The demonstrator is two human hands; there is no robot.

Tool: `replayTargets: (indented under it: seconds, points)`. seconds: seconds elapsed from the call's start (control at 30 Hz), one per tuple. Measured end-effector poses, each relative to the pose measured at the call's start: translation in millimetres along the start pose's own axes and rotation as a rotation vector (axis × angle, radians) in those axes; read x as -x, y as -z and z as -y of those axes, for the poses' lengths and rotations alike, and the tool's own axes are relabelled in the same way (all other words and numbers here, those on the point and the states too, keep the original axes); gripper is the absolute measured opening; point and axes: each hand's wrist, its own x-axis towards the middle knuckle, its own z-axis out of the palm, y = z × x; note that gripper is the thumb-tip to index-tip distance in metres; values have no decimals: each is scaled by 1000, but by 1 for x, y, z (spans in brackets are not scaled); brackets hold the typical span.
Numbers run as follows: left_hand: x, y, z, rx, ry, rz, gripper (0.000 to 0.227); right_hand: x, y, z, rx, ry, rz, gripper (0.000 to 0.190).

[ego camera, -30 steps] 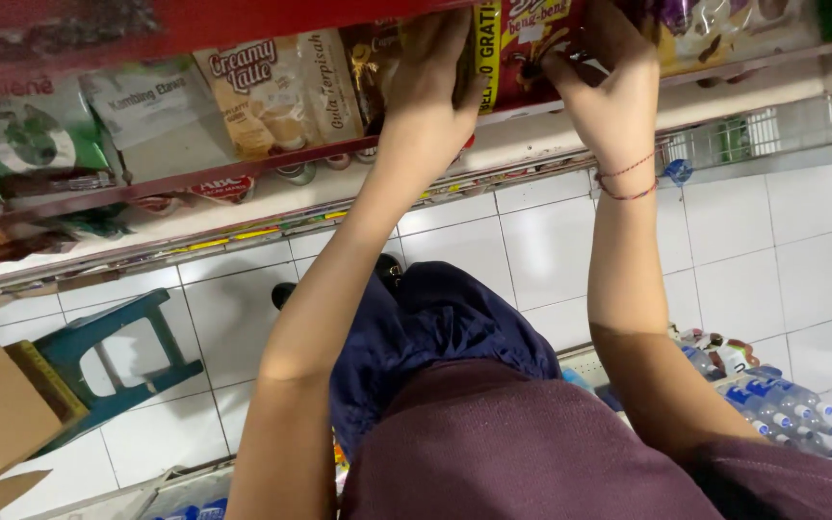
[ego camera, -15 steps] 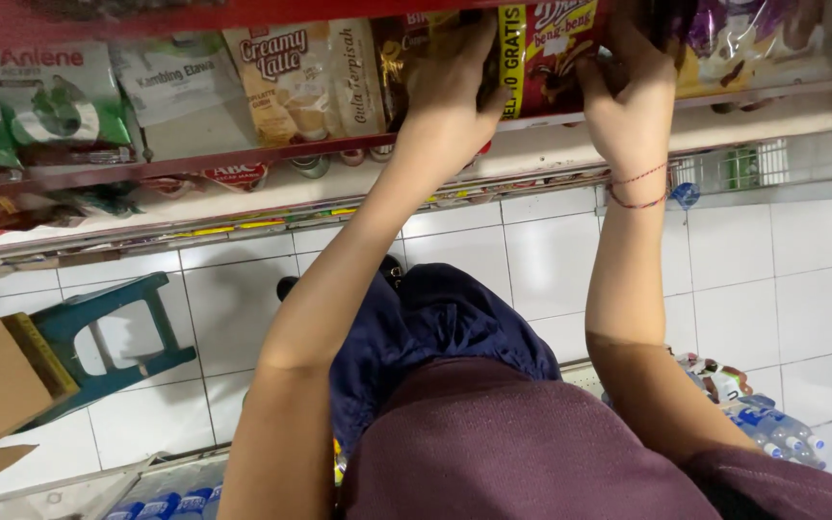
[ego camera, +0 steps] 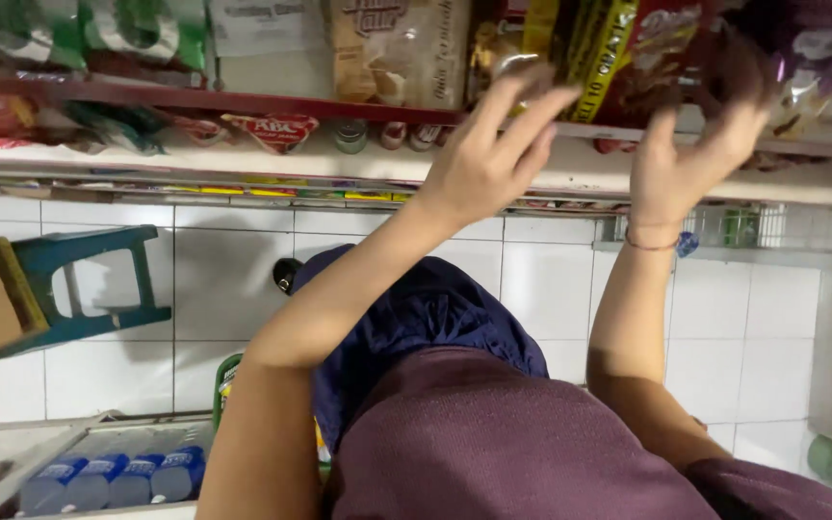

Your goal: Stocking and organizing beverage and snack products on shelves, including wiping items and scanning barcodes.

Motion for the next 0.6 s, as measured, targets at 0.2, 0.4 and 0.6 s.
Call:
replayTargets:
  seconds: [0.2, 0.4, 0.6]
  points:
    - [88, 106, 11, -217, -19, 87, 46, 54, -65, 54, -206, 164, -21, 33]
    - [196, 227, 29, -499, 358, -76, 27, 101, -193, 170, -367, 253, 588, 20]
    - [290, 380, 46, -625, 705, -215, 27, 156, -360, 263, -553, 303, 1040, 23]
